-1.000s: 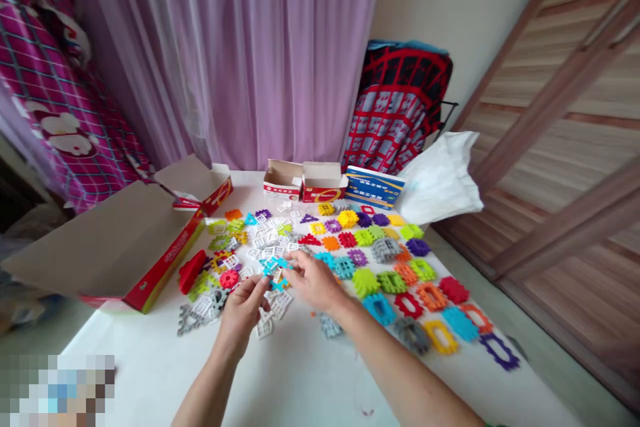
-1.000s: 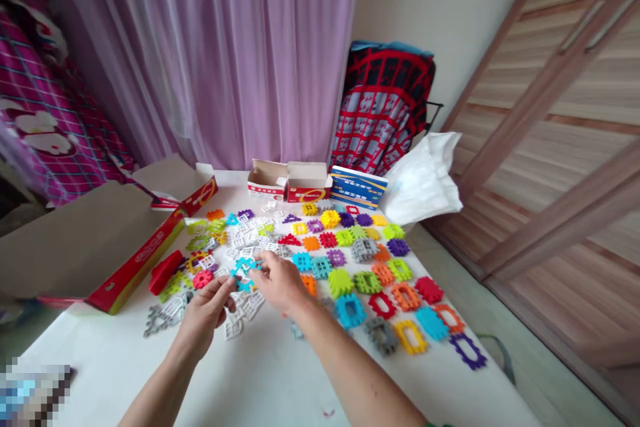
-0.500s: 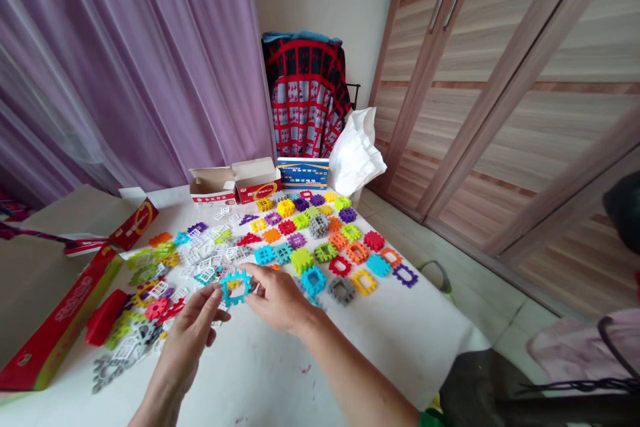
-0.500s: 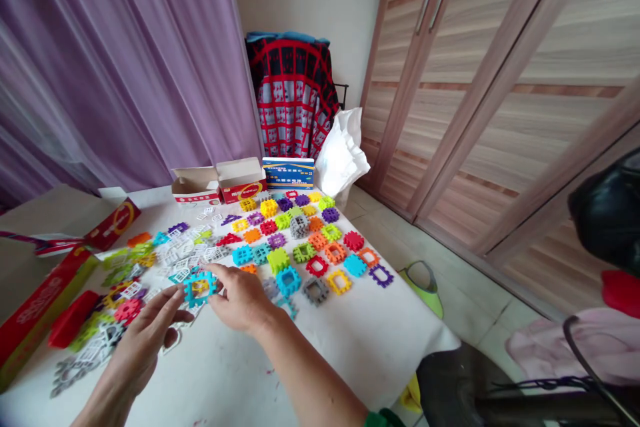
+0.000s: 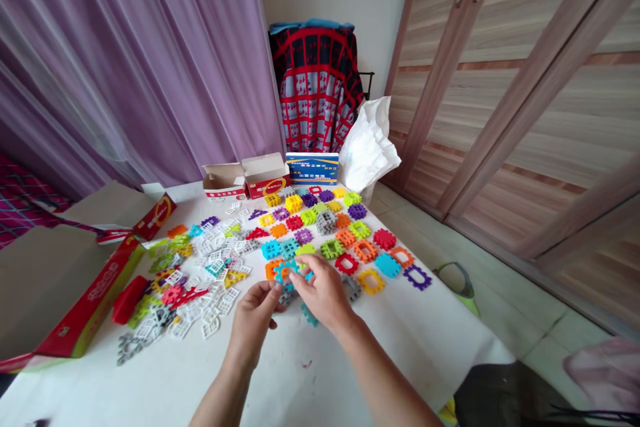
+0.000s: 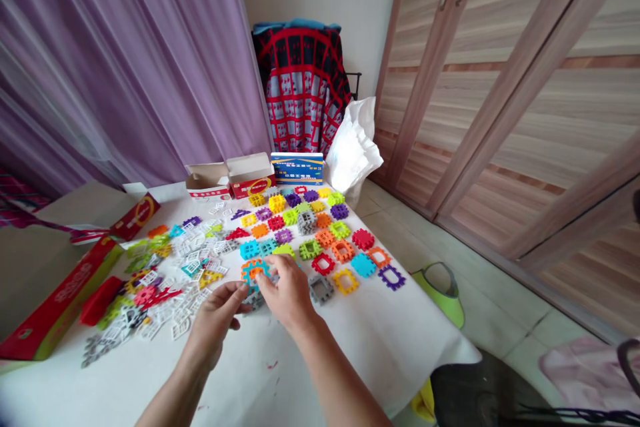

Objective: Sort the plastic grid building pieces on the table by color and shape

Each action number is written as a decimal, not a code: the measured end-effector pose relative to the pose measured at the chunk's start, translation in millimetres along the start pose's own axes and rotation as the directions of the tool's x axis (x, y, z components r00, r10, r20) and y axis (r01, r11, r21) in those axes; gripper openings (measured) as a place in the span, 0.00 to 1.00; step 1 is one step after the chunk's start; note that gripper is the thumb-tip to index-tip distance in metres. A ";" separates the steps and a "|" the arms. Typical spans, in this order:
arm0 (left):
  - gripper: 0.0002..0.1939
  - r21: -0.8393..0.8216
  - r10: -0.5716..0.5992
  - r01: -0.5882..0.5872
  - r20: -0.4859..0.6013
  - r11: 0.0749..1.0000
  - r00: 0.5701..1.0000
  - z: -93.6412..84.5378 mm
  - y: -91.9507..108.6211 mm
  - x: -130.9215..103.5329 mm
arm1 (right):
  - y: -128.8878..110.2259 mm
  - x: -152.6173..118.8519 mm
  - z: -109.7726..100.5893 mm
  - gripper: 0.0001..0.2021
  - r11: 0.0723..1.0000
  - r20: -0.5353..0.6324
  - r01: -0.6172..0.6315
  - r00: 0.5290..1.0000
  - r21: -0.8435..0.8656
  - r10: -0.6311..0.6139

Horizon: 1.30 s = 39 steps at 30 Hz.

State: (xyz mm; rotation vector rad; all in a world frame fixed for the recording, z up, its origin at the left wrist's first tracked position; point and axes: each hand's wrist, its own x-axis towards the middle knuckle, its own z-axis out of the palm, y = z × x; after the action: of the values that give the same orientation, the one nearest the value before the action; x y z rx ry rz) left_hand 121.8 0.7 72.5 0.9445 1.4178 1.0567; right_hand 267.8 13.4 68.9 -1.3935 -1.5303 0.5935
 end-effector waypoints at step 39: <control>0.32 0.036 0.092 -0.086 -0.312 0.996 0.945 -110.6 -31.8 10.1 | 33.5 -20.9 -28.9 0.16 0.612 0.026 -0.031 0.996 -0.791 0.084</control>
State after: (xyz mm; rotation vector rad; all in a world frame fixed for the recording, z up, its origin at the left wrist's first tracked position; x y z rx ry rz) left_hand 11.0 -10.2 42.0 0.8897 1.6610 1.3058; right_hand 307.1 -5.3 46.5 -2.1061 -1.9099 -0.0709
